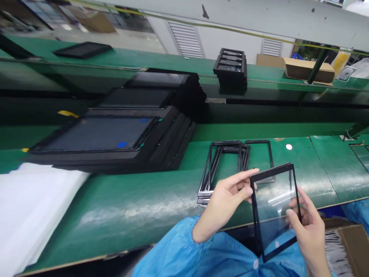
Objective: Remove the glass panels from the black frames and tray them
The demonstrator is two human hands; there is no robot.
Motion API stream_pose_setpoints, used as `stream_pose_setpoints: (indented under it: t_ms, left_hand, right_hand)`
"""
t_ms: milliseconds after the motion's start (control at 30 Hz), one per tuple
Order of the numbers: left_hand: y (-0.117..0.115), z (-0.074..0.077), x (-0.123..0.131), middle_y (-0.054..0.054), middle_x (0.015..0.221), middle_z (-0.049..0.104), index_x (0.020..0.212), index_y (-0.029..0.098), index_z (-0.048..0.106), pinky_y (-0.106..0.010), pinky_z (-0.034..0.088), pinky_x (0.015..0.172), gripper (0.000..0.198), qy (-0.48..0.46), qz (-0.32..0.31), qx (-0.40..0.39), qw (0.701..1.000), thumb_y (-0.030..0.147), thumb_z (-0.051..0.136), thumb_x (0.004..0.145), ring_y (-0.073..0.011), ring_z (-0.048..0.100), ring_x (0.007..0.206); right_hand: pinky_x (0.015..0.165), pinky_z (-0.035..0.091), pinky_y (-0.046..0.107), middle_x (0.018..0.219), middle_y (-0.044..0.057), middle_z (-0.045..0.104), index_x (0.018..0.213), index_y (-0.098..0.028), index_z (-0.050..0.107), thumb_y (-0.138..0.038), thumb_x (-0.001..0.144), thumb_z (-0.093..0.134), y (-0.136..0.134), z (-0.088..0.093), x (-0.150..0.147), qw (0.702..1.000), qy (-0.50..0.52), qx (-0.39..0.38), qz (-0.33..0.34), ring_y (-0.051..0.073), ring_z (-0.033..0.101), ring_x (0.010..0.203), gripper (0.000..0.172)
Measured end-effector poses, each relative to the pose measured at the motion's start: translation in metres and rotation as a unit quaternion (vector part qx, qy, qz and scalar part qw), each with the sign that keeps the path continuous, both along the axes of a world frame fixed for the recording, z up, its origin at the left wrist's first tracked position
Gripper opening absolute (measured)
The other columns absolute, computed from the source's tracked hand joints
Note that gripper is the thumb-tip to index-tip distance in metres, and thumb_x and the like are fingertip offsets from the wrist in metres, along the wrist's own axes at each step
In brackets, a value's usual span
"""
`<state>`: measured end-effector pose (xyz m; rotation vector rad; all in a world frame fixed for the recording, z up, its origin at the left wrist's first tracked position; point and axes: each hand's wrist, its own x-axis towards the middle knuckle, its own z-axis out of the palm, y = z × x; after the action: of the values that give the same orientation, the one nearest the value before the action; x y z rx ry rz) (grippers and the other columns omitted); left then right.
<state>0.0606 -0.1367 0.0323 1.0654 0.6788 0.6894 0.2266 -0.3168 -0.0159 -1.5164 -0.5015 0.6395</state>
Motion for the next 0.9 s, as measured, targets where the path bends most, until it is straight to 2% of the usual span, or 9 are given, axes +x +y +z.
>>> stream_pose_setpoints:
  t_ms: [267, 533, 600, 667, 733, 767, 833, 900]
  left_hand:
    - [-0.002, 0.0, 0.001, -0.01, 0.095, 0.082, 0.13, 0.02, 0.081, -0.021, 0.06, 0.061, 0.056, -0.006, 0.01, -0.045, 0.999, 0.038, 0.094, 0.079, -0.0187, 0.075, 0.079]
    - [-0.005, -0.001, 0.004, -0.014, 0.105, 0.085, 0.135, 0.018, 0.078, -0.021, 0.061, 0.061, 0.063, 0.021, 0.019, -0.043, 0.999, 0.043, 0.092, 0.08, -0.0242, 0.08, 0.091]
    - [-0.005, 0.001, 0.005, -0.014, 0.1, 0.085, 0.136, 0.016, 0.077, -0.021, 0.061, 0.061, 0.063, 0.036, 0.019, -0.034, 0.999, 0.042, 0.091, 0.08, -0.0258, 0.081, 0.091]
    - [-0.004, 0.006, 0.004, -0.013, 0.091, 0.085, 0.136, 0.014, 0.077, -0.022, 0.061, 0.06, 0.061, 0.058, 0.018, -0.021, 0.998, 0.04, 0.088, 0.082, -0.0266, 0.082, 0.089]
    - [-0.004, 0.012, 0.003, -0.011, 0.083, 0.084, 0.133, 0.012, 0.078, -0.023, 0.062, 0.06, 0.057, 0.08, 0.016, 0.0, 0.997, 0.036, 0.086, 0.082, -0.026, 0.081, 0.084]
    - [-0.004, 0.016, 0.003, -0.01, 0.081, 0.083, 0.131, 0.012, 0.08, -0.024, 0.062, 0.061, 0.054, 0.092, 0.013, 0.013, 0.996, 0.035, 0.085, 0.082, -0.0255, 0.081, 0.082]
    - [-0.005, 0.021, 0.001, -0.009, 0.078, 0.083, 0.126, 0.012, 0.082, -0.026, 0.063, 0.062, 0.049, 0.113, 0.006, 0.039, 0.993, 0.032, 0.083, 0.082, -0.0242, 0.08, 0.076]
    - [-0.008, 0.021, -0.001, -0.009, 0.075, 0.083, 0.123, 0.013, 0.084, -0.028, 0.064, 0.063, 0.046, 0.13, -0.006, 0.058, 0.99, 0.032, 0.083, 0.082, -0.0233, 0.079, 0.072]
  right_hand:
    - [0.05, 0.057, 0.022, 0.097, 0.003, 0.071, 0.15, -0.025, 0.065, -0.035, 0.09, 0.085, 0.002, 0.003, 0.004, 0.999, 0.021, -0.016, 0.029, 0.012, 0.065, 0.063, 0.063]
    - [0.054, 0.058, 0.023, 0.097, 0.004, 0.072, 0.152, -0.023, 0.063, -0.035, 0.092, 0.082, 0.004, -0.001, -0.003, 1.0, -0.016, -0.022, 0.012, 0.013, 0.066, 0.065, 0.064]
    - [0.056, 0.06, 0.025, 0.097, 0.005, 0.073, 0.152, -0.023, 0.063, -0.035, 0.094, 0.079, 0.002, -0.003, -0.003, 0.998, -0.056, -0.031, 0.016, 0.014, 0.067, 0.067, 0.061]
    - [0.067, 0.063, 0.029, 0.104, 0.007, 0.074, 0.149, -0.024, 0.067, -0.034, 0.095, 0.077, 0.002, -0.002, 0.0, 0.99, -0.134, -0.039, 0.016, 0.018, 0.071, 0.079, 0.056]
    - [0.089, 0.064, 0.038, 0.122, 0.012, 0.072, 0.141, -0.025, 0.073, -0.033, 0.094, 0.078, 0.004, 0.003, 0.006, 0.973, -0.228, -0.04, -0.003, 0.025, 0.072, 0.106, 0.048]
    - [0.1, 0.06, 0.043, 0.132, 0.013, 0.07, 0.138, -0.026, 0.075, -0.032, 0.094, 0.078, 0.006, 0.008, 0.01, 0.966, -0.257, -0.033, -0.016, 0.028, 0.069, 0.12, 0.045]
    - [0.111, 0.055, 0.048, 0.144, 0.013, 0.067, 0.141, -0.027, 0.073, -0.032, 0.096, 0.075, 0.012, 0.02, 0.019, 0.97, -0.242, -0.01, -0.023, 0.03, 0.064, 0.134, 0.045]
    - [0.104, 0.06, 0.045, 0.131, 0.012, 0.077, 0.145, -0.026, 0.07, -0.034, 0.099, 0.071, 0.019, 0.032, 0.026, 0.988, -0.155, 0.011, 0.007, 0.028, 0.073, 0.12, 0.047]
